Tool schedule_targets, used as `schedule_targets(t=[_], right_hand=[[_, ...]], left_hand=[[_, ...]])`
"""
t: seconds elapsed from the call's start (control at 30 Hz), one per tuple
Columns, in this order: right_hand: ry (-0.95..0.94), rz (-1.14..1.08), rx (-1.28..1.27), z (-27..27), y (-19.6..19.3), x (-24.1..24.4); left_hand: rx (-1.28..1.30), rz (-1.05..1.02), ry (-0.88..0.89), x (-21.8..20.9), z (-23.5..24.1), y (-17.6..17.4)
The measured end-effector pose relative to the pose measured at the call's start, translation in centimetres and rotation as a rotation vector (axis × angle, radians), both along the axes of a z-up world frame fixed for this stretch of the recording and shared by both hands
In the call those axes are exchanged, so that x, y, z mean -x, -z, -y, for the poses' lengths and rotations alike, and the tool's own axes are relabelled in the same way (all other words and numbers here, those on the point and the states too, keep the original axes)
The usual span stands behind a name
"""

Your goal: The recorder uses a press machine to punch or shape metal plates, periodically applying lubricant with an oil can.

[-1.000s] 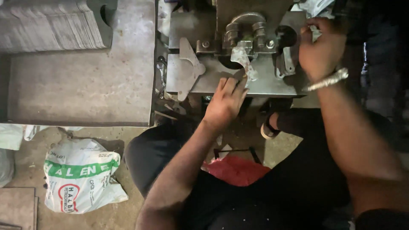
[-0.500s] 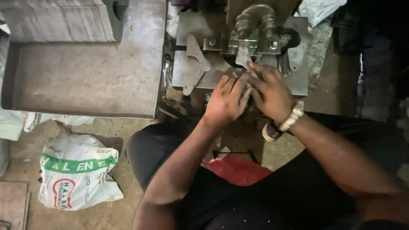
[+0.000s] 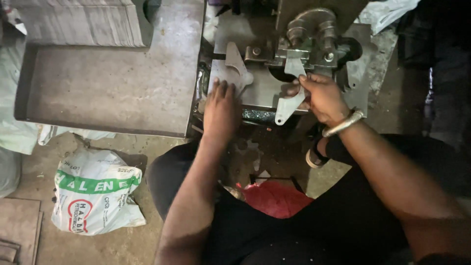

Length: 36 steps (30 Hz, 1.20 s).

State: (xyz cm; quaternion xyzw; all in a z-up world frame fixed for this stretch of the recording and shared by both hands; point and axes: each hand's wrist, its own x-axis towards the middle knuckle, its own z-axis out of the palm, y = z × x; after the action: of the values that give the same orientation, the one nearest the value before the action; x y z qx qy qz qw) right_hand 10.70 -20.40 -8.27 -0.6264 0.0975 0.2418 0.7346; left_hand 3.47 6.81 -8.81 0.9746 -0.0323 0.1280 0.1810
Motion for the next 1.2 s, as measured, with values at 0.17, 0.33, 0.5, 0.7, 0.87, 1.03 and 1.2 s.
schedule_targets(t=[0.17,0.33,0.5,0.7,0.87,1.03,1.2], right_hand=[[0.022,-0.01,0.001,0.2,2.3,-0.9],[0.011,-0.007,-0.004,0.0,1.0,-0.3],[0.001,-0.015,-0.101,-0.1,1.2,0.0],[0.005,0.011,-0.135,1.1,0.6,1.0],[-0.042,0.096,0.262,3.1,-4.1,3.5],[0.024,0.591,0.884,9.2,-5.4,3.7],[0.332,0.411,0.576,13.9,-5.0,-1.0]], left_hand=[[0.084,0.012,0.017,0.1,0.2,0.9],[0.089,0.078,0.036,-0.2,0.1,2.0],[0.072,0.088,0.027,0.1,0.6,0.7],[0.223,0.022,0.158,1.3,1.8,-5.3],[0.429,0.048,0.375,1.5,4.1,-4.6],[0.31,0.176,0.467,1.0,8.8,-1.0],[0.0,0.275,0.46,0.3,10.4,-0.6]])
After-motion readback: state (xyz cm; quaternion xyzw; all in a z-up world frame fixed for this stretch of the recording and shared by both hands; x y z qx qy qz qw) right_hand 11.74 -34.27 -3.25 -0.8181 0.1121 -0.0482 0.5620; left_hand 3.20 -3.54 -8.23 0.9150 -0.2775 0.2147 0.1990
